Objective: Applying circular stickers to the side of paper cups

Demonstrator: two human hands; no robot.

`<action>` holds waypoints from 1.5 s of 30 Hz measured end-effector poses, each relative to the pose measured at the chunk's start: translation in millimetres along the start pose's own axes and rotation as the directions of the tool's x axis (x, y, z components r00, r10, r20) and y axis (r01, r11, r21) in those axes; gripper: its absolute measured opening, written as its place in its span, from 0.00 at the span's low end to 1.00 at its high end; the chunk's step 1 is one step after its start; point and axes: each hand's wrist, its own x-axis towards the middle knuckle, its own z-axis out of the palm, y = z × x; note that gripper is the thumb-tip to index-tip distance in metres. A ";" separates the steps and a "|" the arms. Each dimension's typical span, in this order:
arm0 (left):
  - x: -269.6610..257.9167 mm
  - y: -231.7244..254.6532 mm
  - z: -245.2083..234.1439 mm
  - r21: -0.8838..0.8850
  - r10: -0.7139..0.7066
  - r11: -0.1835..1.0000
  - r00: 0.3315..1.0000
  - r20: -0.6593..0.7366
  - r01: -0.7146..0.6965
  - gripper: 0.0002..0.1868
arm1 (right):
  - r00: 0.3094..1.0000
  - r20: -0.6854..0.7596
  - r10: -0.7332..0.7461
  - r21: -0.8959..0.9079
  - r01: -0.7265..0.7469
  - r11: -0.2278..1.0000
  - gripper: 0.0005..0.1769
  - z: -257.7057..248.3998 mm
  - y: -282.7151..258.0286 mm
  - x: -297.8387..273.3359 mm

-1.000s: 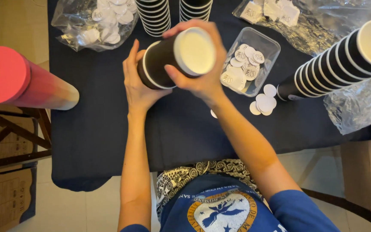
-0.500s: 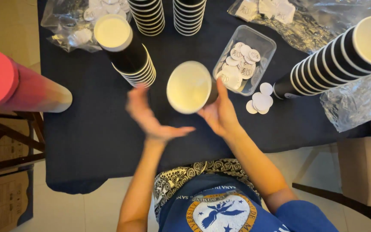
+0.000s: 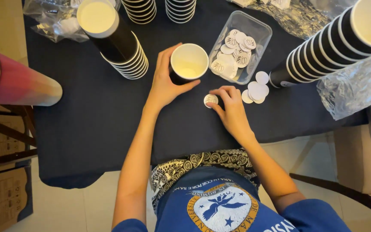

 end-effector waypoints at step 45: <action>-104.8 96.9 65.6 -0.162 -0.061 0.987 0.947 -0.316 0.009 0.10 | 0.932 -0.190 0.309 0.800 -0.036 0.599 0.11 -29.5 -56.1 -36.0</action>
